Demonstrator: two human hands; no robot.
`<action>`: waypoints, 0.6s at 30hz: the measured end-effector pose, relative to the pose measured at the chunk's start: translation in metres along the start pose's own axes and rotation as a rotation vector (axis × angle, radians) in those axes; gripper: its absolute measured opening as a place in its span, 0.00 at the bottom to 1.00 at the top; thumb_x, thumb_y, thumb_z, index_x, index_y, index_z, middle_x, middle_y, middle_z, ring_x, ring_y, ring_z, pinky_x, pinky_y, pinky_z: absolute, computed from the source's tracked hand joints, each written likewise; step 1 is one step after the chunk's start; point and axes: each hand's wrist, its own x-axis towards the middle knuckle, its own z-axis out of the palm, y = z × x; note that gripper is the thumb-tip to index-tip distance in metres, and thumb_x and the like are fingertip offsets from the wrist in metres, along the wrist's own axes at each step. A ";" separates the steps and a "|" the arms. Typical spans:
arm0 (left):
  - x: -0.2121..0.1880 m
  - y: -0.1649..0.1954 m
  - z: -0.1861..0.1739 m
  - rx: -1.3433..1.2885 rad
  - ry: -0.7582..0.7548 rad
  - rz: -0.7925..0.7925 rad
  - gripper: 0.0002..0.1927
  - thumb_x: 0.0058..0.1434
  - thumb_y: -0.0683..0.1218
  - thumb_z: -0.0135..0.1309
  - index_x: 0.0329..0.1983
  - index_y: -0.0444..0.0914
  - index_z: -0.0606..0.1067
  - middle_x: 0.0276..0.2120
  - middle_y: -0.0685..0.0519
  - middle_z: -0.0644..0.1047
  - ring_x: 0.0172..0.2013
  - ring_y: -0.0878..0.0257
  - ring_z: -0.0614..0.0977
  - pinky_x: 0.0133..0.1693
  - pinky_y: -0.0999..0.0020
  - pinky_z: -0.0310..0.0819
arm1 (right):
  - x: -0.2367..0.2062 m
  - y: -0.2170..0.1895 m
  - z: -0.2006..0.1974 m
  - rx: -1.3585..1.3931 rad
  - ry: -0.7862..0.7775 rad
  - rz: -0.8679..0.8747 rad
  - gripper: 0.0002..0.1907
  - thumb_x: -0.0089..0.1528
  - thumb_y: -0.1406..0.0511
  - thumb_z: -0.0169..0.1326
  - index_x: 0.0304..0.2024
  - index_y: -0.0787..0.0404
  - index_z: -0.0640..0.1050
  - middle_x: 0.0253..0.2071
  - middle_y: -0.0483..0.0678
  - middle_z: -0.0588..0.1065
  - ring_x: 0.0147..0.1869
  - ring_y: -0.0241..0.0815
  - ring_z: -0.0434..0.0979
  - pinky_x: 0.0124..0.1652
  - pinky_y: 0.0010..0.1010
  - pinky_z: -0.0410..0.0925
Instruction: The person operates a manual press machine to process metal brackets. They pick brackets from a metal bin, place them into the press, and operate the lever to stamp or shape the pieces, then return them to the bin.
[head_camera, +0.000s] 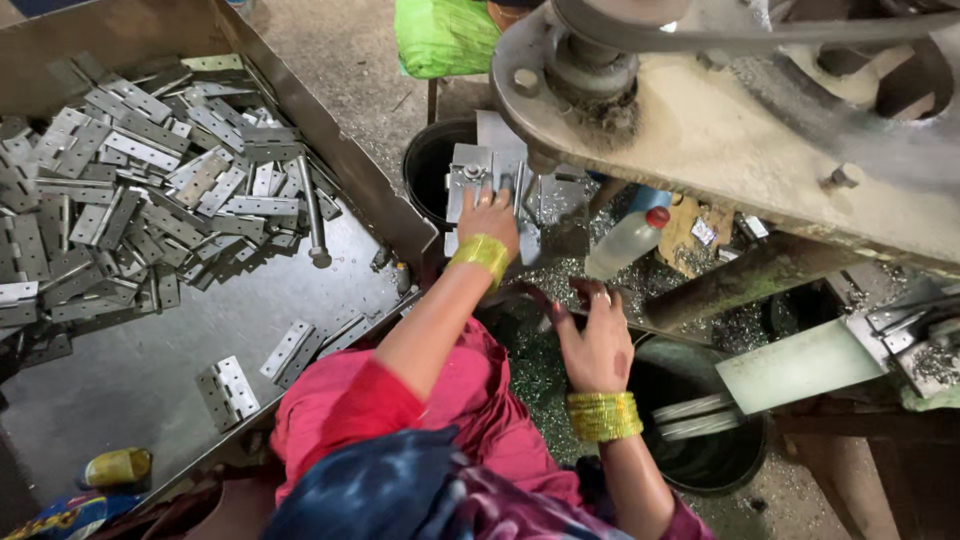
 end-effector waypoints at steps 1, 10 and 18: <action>-0.014 0.001 0.001 0.008 -0.057 0.015 0.24 0.66 0.50 0.48 0.63 0.36 0.73 0.72 0.52 0.62 0.72 0.52 0.59 0.71 0.40 0.39 | 0.002 -0.006 -0.006 0.050 -0.018 0.012 0.22 0.61 0.57 0.58 0.56 0.58 0.75 0.54 0.61 0.74 0.57 0.64 0.74 0.52 0.49 0.68; -0.115 -0.009 -0.001 -0.297 0.313 0.537 0.16 0.61 0.44 0.55 0.52 0.37 0.73 0.57 0.46 0.76 0.57 0.51 0.77 0.56 0.52 0.70 | -0.028 -0.019 -0.025 0.079 0.062 -0.019 0.16 0.62 0.60 0.57 0.50 0.59 0.78 0.51 0.58 0.76 0.54 0.60 0.77 0.50 0.46 0.69; -0.062 0.063 -0.015 0.037 0.404 0.005 0.07 0.58 0.45 0.52 0.36 0.40 0.79 0.43 0.48 0.78 0.47 0.53 0.78 0.45 0.55 0.69 | -0.038 -0.015 -0.018 0.049 0.071 -0.062 0.14 0.63 0.58 0.57 0.47 0.58 0.79 0.46 0.55 0.79 0.51 0.58 0.79 0.49 0.45 0.69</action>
